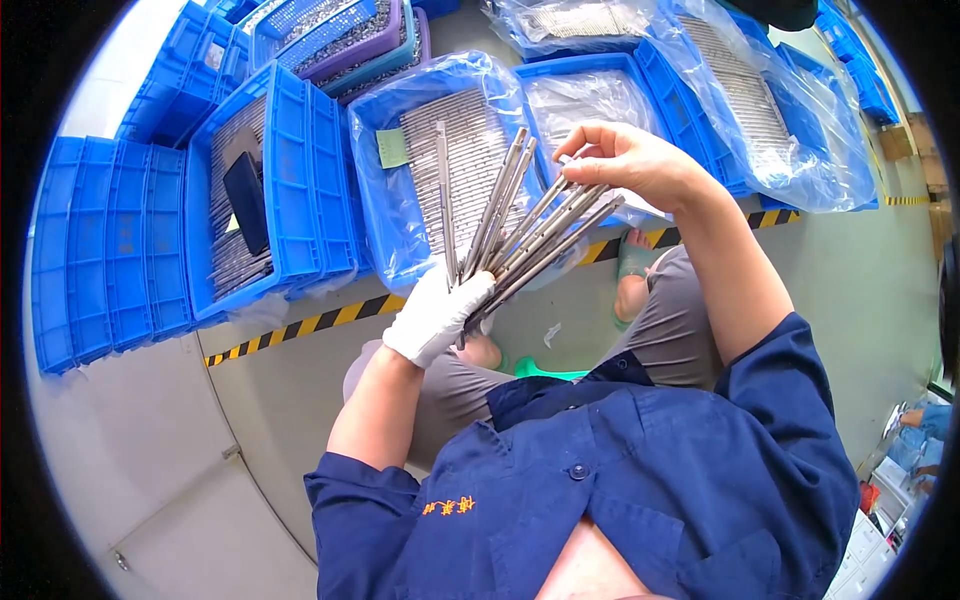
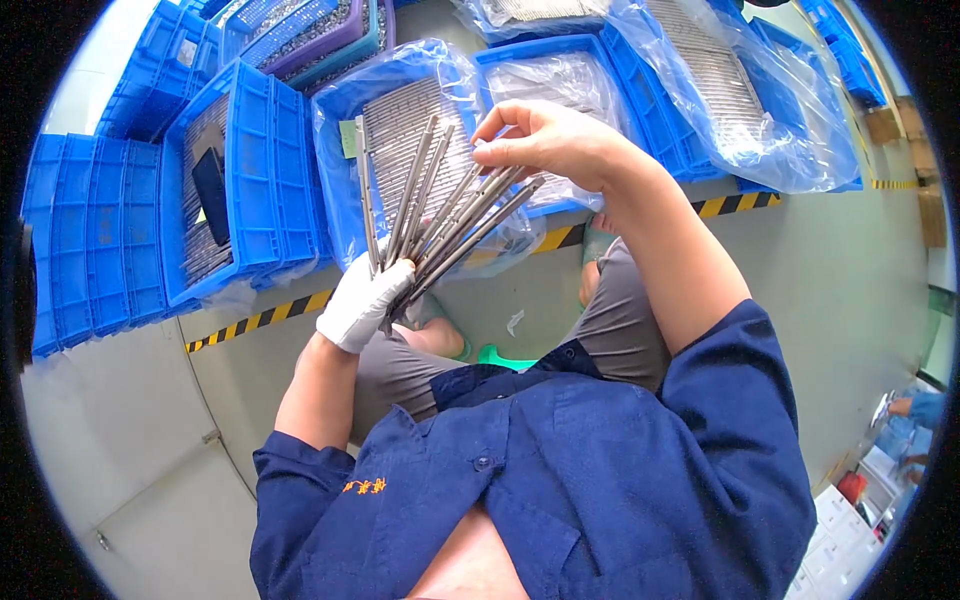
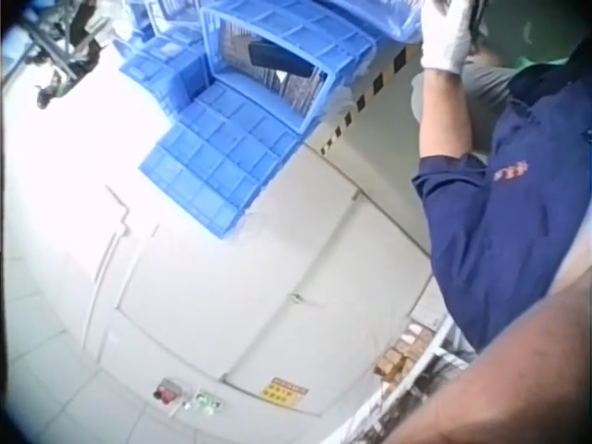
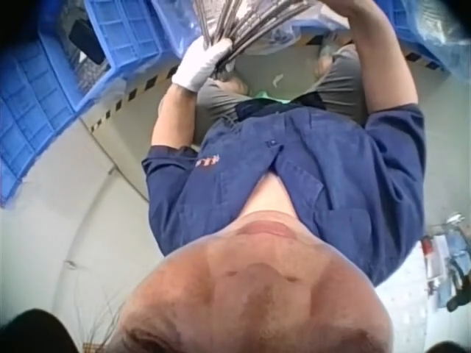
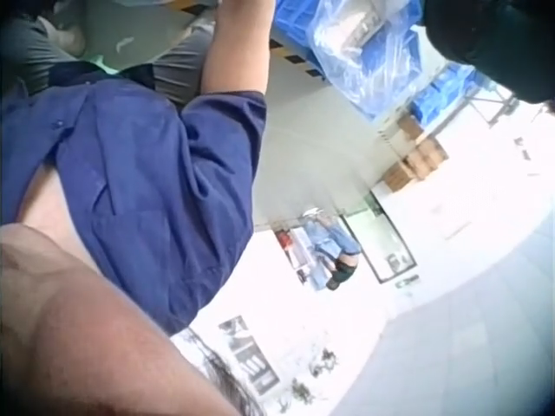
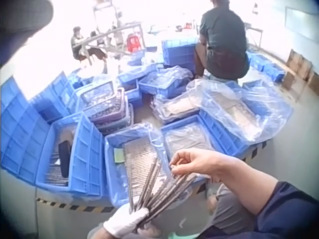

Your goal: Inspecting and sorting cylindrical metal rods in a manufacturing environment.

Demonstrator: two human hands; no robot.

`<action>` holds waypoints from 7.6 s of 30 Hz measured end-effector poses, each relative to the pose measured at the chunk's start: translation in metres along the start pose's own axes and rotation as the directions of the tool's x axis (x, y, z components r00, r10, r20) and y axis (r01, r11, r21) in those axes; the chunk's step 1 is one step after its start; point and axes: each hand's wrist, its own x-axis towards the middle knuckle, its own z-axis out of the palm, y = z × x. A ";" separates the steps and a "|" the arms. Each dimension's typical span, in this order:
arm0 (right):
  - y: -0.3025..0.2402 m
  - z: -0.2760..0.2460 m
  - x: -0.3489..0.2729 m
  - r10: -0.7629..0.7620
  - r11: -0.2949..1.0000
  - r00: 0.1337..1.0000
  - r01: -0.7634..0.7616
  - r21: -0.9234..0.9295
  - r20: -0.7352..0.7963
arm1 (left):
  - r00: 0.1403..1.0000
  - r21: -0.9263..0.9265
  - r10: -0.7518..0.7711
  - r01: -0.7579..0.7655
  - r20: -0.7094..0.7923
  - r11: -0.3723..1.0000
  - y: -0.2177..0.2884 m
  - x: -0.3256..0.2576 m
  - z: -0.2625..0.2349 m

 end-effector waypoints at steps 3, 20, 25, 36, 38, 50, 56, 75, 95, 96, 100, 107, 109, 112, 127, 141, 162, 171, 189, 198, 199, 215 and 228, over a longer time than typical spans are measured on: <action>-0.011 -0.003 -0.008 0.030 1.000 0.998 -0.029 -0.012 0.057 | 0.999 0.035 -0.031 0.031 0.010 0.999 -0.001 0.000 -0.003; -0.012 -0.005 -0.002 -0.146 0.988 0.981 0.139 0.065 0.130 | 0.978 0.021 -0.096 0.093 0.185 0.995 0.005 -0.010 -0.010; -0.016 0.004 -0.004 -0.039 0.989 0.990 0.019 0.147 0.134 | 0.970 0.010 -0.141 0.142 0.197 0.990 0.003 -0.008 -0.009; -0.020 -0.003 -0.003 -0.227 0.968 0.962 0.206 0.143 0.150 | 0.940 0.105 -0.224 0.204 0.259 0.973 0.011 -0.009 -0.009; -0.019 -0.003 -0.003 -0.251 0.964 0.953 0.230 0.135 0.168 | 0.941 0.094 -0.214 0.196 0.262 0.976 0.011 -0.009 -0.009; -0.032 -0.001 -0.002 -0.220 0.970 0.975 0.219 0.103 0.003 | 0.924 0.066 -0.175 0.163 0.340 0.984 0.007 -0.010 -0.001; -0.009 0.004 0.012 -0.202 0.953 0.955 0.141 0.267 0.216 | 0.857 0.233 -0.288 0.203 0.428 0.951 0.010 -0.009 0.008; -0.021 0.004 0.007 -0.159 0.987 0.952 0.155 0.033 0.262 | 0.849 0.253 -0.065 -0.083 0.524 0.964 -0.014 -0.006 0.006; 0.010 0.016 0.018 -0.176 0.967 0.972 0.142 -0.209 -0.156 | 0.933 -0.714 -0.231 0.359 0.276 0.601 -0.021 0.011 0.000; 0.015 0.037 0.016 -0.263 0.826 0.954 0.146 -0.545 -0.143 | 0.915 -0.731 -0.274 0.403 0.297 0.550 -0.025 0.015 -0.001; 0.027 0.094 0.008 -0.532 0.080 0.787 0.415 -0.906 0.313 | 0.869 -0.496 -0.344 0.487 0.356 0.719 -0.037 0.017 -0.001; 0.042 0.104 0.007 -0.478 0.140 0.723 0.623 -0.770 0.498 | 0.748 -0.328 -0.356 0.595 0.560 0.734 -0.037 0.005 0.000; 0.039 0.097 0.010 -0.557 0.267 0.769 0.524 -0.809 0.314 | 0.797 -0.624 -0.148 0.560 0.586 0.546 -0.036 0.005 -0.006; 0.025 0.085 0.017 -0.513 0.661 0.852 0.315 -0.681 -0.104 | 0.962 -0.757 -0.027 0.230 0.270 0.612 -0.033 0.018 -0.012; 0.003 0.078 0.010 -0.133 0.884 0.918 0.281 0.373 -0.374 | 1.000 -0.993 -0.023 -0.015 -0.018 0.121 0.000 0.054 0.059; -0.001 0.078 0.011 -0.016 0.959 0.994 -0.015 0.281 0.105 | 0.986 -0.085 -0.166 0.166 0.007 0.982 0.026 0.003 0.024; 0.014 0.067 0.021 0.143 0.929 0.969 -0.201 0.310 0.201 | 0.986 -0.335 -0.137 0.162 0.098 0.928 -0.002 0.009 0.002; 0.020 0.090 0.023 0.097 0.737 0.990 -0.143 0.660 0.106 | 0.950 -0.286 -0.097 0.186 0.298 0.940 0.006 0.005 0.007; -0.008 0.076 0.033 -0.157 0.751 0.988 0.119 0.649 0.002 | 0.930 -0.819 0.060 0.288 0.363 0.495 0.005 0.015 0.005; 0.004 0.072 0.023 -0.039 0.904 0.998 0.052 0.423 -0.039 | 0.985 -0.291 -0.148 0.166 0.083 0.942 0.011 -0.001 0.005; 0.002 0.060 0.022 -0.007 0.835 0.998 0.038 0.549 -0.059 | 0.992 -0.143 -0.127 0.123 -0.025 0.982 0.012 -0.002 -0.001; 0.032 0.063 0.010 -0.222 0.390 0.942 0.323 -0.862 0.253 | 0.979 -0.185 -0.066 0.029 -0.194 0.982 0.009 0.006 -0.009; -0.016 0.032 0.011 -0.367 0.868 0.903 0.418 0.269 -0.222 | 0.972 -0.201 -0.116 0.075 -0.205 0.977 0.008 0.002 -0.009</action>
